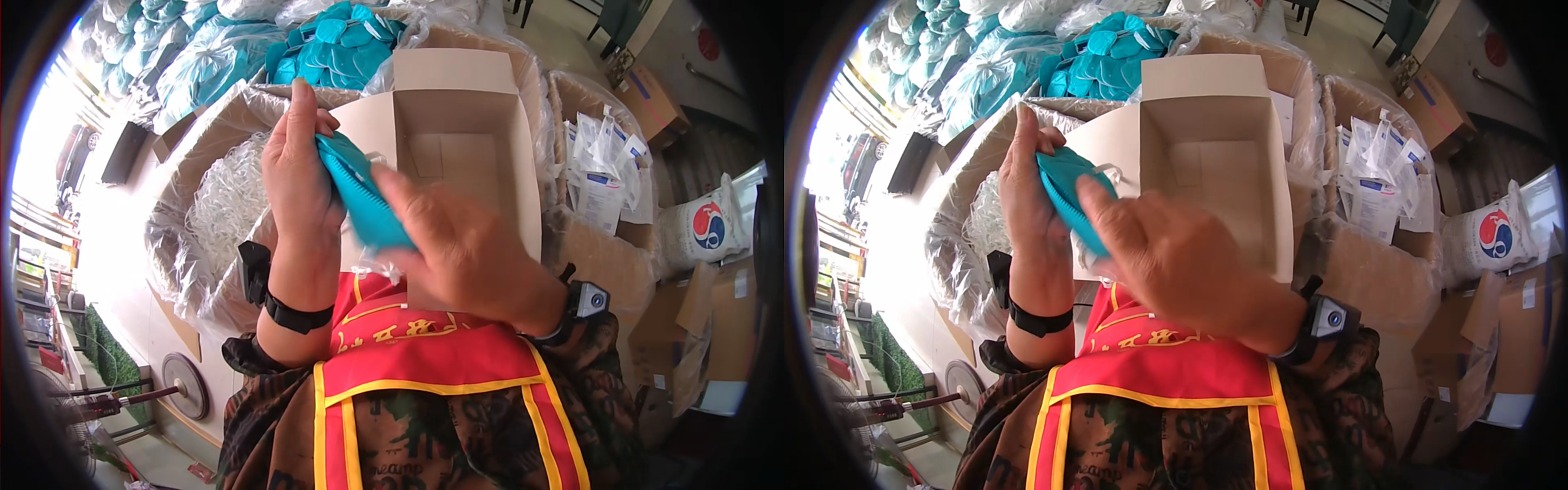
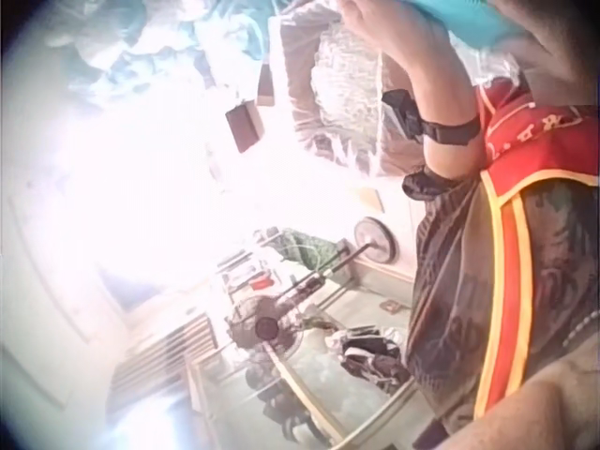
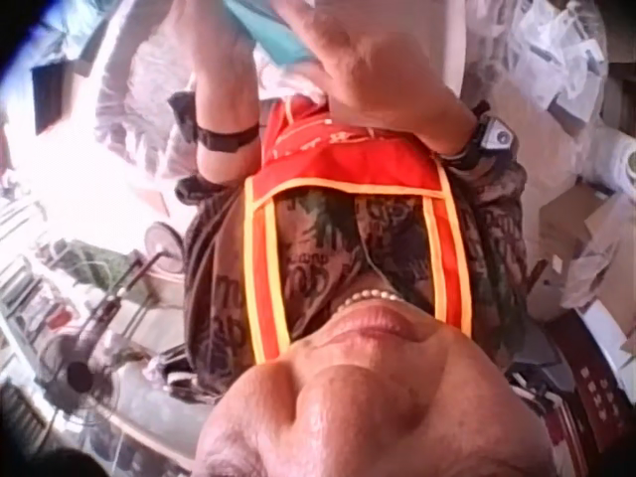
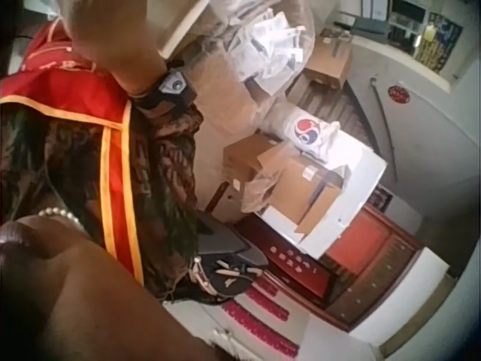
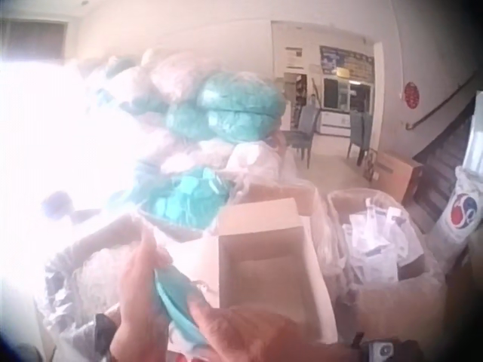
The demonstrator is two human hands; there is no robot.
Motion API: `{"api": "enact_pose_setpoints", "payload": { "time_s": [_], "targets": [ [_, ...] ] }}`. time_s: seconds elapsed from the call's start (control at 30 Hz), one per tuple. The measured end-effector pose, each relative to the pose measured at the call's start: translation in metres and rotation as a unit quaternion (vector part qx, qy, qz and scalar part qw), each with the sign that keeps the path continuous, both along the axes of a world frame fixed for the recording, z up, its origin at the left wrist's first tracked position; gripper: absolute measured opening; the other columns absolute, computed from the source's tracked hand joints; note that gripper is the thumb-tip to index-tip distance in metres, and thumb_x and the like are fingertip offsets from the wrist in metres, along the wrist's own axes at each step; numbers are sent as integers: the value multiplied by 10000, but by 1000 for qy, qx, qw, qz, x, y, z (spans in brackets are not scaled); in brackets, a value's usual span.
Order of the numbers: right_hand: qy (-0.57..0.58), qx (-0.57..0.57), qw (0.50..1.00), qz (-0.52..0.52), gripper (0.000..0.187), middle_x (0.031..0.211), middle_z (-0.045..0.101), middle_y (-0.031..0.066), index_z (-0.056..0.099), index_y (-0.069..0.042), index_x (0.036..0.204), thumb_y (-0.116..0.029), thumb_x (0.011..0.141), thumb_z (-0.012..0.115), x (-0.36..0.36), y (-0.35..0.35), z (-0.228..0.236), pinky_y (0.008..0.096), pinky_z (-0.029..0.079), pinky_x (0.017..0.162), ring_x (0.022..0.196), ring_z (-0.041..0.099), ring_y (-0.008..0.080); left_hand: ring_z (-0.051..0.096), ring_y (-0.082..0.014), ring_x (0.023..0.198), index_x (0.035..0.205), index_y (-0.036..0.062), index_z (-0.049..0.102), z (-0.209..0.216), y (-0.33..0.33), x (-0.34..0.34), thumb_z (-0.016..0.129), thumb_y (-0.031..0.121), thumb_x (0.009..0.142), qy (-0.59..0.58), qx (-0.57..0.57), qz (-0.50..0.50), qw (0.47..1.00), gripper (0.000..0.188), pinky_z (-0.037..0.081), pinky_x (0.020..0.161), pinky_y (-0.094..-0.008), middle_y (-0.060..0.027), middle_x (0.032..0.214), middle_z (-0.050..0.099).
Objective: The recorder is packing teal face masks into small cardboard boxes and then placing the boxes into larger shipping containers.
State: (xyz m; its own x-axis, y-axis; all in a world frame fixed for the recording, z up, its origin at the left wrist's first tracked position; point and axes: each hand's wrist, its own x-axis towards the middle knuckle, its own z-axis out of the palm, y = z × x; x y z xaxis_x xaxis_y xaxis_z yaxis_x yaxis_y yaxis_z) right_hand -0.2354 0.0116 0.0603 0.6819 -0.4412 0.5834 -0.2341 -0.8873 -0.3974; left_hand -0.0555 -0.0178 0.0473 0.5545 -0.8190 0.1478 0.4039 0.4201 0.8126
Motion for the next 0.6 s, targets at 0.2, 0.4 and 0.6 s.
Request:
{"api": "enact_pose_setpoints", "payload": {
  "time_s": [0.2,0.4,0.6],
  "targets": [
    [-74,44,996,-29,430,901,609,113,513,-1,1235,-30,829,650,-35,-43,21,304,500,695,767,621,216,543,-177,1092,1229,-38,526,-4,7,8,582,339,958,-75,-185,-209,957,468,368,997,-307,-148,1232,575],
    [-178,222,957,65,293,879,583,2,555,-16,1150,-29,862,614,-40,-45,43,220,469,709,802,532,49,524,-245,1205,1399,-16,349,-28,29,-15,846,401,694,-9,-101,-373,922,959,465,952,-356,-136,1334,504],
    [-156,197,966,65,323,984,612,6,560,14,1153,27,837,627,-35,-46,35,199,455,771,889,549,46,655,-193,853,1302,-19,453,-43,34,-26,884,367,641,33,-80,-473,877,879,528,575,-257,-123,1112,627]
  ]
}}
